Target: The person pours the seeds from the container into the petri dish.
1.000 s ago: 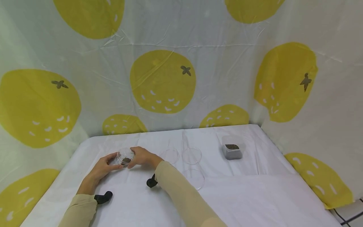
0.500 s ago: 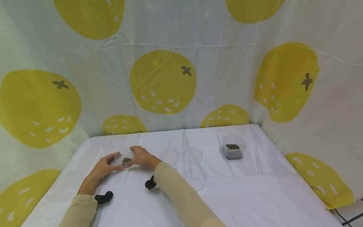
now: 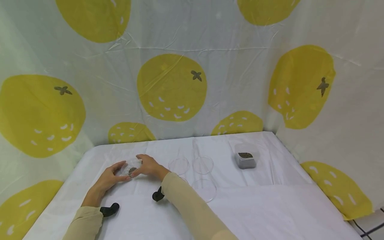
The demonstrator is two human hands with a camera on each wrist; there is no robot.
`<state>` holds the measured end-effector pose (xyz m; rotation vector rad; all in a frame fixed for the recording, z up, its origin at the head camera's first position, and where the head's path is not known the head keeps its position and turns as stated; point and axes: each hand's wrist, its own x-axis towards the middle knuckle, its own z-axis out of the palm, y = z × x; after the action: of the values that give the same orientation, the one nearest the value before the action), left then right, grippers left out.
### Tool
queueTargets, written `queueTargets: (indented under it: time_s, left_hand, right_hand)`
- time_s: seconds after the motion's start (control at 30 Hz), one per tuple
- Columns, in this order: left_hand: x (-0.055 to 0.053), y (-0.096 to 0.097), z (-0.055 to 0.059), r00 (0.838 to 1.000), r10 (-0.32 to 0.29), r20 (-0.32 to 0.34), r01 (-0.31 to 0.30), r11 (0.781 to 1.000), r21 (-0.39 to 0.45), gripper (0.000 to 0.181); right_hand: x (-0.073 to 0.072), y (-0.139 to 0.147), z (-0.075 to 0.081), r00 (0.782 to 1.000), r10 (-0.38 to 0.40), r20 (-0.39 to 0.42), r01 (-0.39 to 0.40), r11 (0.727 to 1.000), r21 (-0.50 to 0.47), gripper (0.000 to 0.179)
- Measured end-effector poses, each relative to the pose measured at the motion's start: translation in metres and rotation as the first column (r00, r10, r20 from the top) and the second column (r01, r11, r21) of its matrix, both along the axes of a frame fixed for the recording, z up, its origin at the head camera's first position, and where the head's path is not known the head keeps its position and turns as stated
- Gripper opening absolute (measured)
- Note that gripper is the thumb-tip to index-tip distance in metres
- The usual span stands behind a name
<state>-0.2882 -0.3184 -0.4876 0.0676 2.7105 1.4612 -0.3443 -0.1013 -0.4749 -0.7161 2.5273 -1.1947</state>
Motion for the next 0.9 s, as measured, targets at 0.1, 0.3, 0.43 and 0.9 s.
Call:
queueTargets:
  time_s: [0.1,0.3,0.43,0.9]
  left_hand:
    - [0.0,0.0,0.001,1.0,-0.002,-0.004,0.002,1.0,0.0,0.099]
    - [0.0,0.001,0.002,1.0,0.001,0.004,-0.001,1.0,0.018,0.1]
    - [0.0,0.0,0.0,1.0,-0.001,0.004,0.001,1.0,0.015,0.102]
    - [-0.002,-0.001,-0.001,1.0,-0.02,-0.012,0.02,0.999,0.026,0.111]
  right_hand:
    - [0.002,0.0,0.002,1.0,-0.003,-0.002,0.003,1.0,0.002,0.092]
    - [0.002,-0.004,0.004,1.0,-0.013,-0.018,0.014,0.999,0.047,0.091]
    - [0.002,-0.005,0.003,1.0,-0.006,-0.028,0.007,0.998,0.07,0.092]
    - [0.002,0.01,0.013,0.999,0.036,0.016,-0.036,0.999,-0.016,0.086]
